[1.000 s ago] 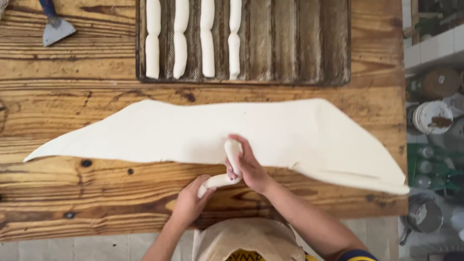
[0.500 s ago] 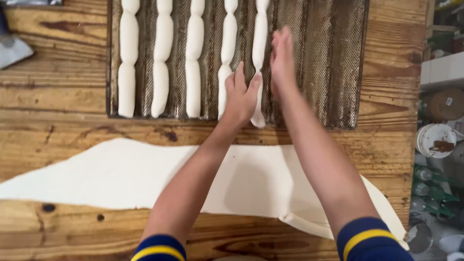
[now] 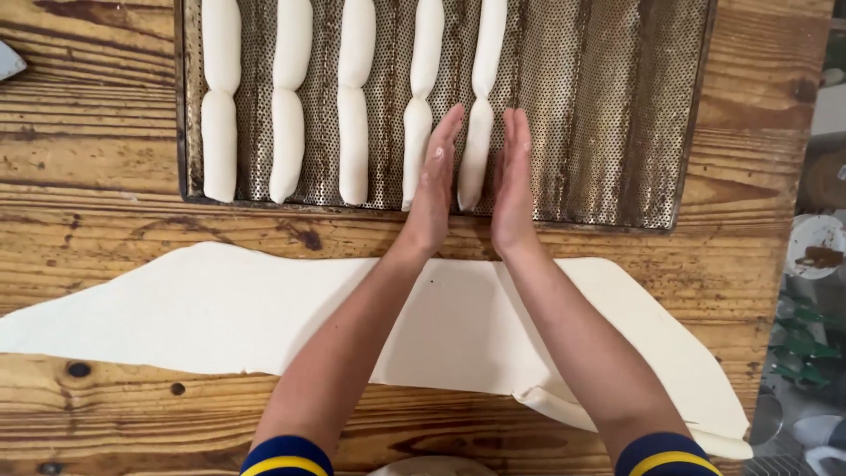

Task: Cutting strips of dough and rolling them into long cylinders on a wooden table

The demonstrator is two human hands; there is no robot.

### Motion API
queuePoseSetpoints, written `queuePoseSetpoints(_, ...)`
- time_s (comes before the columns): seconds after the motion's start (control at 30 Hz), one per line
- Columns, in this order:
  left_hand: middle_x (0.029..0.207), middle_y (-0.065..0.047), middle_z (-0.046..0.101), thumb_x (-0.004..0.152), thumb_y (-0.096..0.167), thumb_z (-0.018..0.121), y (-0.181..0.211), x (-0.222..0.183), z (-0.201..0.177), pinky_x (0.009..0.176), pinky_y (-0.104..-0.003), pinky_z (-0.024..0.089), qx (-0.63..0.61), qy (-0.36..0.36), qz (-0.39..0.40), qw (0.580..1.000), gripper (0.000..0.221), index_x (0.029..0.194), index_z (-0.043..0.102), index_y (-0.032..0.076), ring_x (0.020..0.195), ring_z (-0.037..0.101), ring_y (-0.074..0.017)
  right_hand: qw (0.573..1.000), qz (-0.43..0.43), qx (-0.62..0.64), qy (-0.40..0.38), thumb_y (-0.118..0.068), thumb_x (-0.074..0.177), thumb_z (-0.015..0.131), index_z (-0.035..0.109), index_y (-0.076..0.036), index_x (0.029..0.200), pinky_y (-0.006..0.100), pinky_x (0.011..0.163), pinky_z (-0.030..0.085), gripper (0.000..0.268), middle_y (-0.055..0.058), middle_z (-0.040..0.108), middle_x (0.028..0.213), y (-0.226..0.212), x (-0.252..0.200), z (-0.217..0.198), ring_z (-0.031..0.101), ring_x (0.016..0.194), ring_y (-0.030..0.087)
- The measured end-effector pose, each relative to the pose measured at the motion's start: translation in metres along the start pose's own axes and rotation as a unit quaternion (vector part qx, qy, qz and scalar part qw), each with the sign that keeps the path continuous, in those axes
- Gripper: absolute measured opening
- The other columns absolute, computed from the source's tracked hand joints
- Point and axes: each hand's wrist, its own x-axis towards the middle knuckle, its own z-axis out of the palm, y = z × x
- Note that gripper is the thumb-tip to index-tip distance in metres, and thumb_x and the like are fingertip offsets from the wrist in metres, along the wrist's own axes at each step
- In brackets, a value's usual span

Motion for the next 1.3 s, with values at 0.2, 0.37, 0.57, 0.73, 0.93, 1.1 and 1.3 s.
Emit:
queuePoseSetpoints(0.2,0.17,-0.024,0.008,0.112,0.044,0.018,-0.017,0.006,0.005,0.131,-0.055,-0.003,0.024,-0.017,-0.037,0.999,0.065,0.166,0.017,0.007,0.159,0.001,-0.0427,0.998,0.014,0.055,0.002,-0.055,0.112,0.015,0.003,-0.007,0.166,0.053,0.13,-0.003,0.074,0.018,0.005,0.174,-0.01,0.003,0.005,-0.003,0.161,0.036)
queuePoseSetpoints(0.37,0.166,-0.026,0.014,0.112,0.047,0.021,0.006,0.016,-0.001,0.13,-0.055,0.005,0.099,-0.018,-0.087,0.991,0.063,0.163,0.024,0.009,0.157,0.01,-0.0451,0.996,0.075,0.028,-0.035,-0.061,0.108,0.017,0.003,-0.006,0.165,0.057,0.128,-0.003,0.081,0.02,0.002,0.173,-0.03,0.009,0.003,-0.005,0.159,0.04)
queuePoseSetpoints(0.57,0.145,-0.031,0.041,0.104,0.025,0.029,0.044,0.022,0.005,0.122,-0.061,0.023,0.082,0.061,-0.112,0.988,0.056,0.153,0.027,-0.002,0.145,0.037,-0.048,0.999,0.024,0.021,0.003,-0.073,0.101,0.014,0.01,-0.014,0.166,0.055,0.13,0.005,0.087,0.02,0.019,0.172,-0.046,-0.002,0.008,0.009,0.16,0.039)
queuePoseSetpoints(0.73,0.163,-0.033,0.016,0.111,0.046,0.019,0.006,0.006,0.011,0.129,-0.058,0.004,0.058,-0.008,-0.025,0.998,0.067,0.158,0.016,-0.001,0.156,0.008,-0.0494,0.997,0.048,0.057,-0.003,-0.067,0.104,0.011,0.005,-0.005,0.165,0.051,0.13,-0.002,0.087,0.021,0.007,0.173,-0.023,0.004,0.012,-0.001,0.16,0.039)
queuePoseSetpoints(0.93,0.154,-0.025,0.032,0.1,0.068,0.015,0.002,0.048,-0.001,0.126,-0.054,0.023,0.108,-0.011,-0.033,0.994,0.089,0.158,0.019,0.001,0.146,0.035,-0.036,0.999,0.051,-0.01,-0.007,-0.073,0.096,0.015,0.01,-0.005,0.162,0.05,0.129,0.007,0.095,0.019,0.014,0.171,-0.049,0.035,0.006,0.009,0.159,0.034)
queuePoseSetpoints(1.1,0.166,-0.021,0.022,0.104,0.037,0.029,-0.034,0.144,-0.003,0.128,-0.044,0.02,0.143,0.044,-0.054,0.987,0.064,0.156,0.025,0.001,0.155,0.024,-0.0335,0.991,-0.019,0.13,0.012,-0.065,0.096,0.034,0.02,-0.004,0.161,0.044,0.129,0.017,0.09,0.019,0.02,0.17,-0.012,0.121,-0.001,0.018,0.159,0.032)
queuePoseSetpoints(1.3,0.167,-0.018,0.032,0.108,0.049,0.024,-0.034,0.17,-0.012,0.135,-0.051,0.03,0.014,0.002,0.066,0.998,0.063,0.159,0.022,0.011,0.154,0.043,-0.034,0.998,0.042,-0.018,0.038,-0.061,0.098,0.024,0.014,-0.005,0.16,0.047,0.127,0.019,0.084,0.021,0.022,0.168,-0.027,0.13,-0.016,0.023,0.155,0.034)
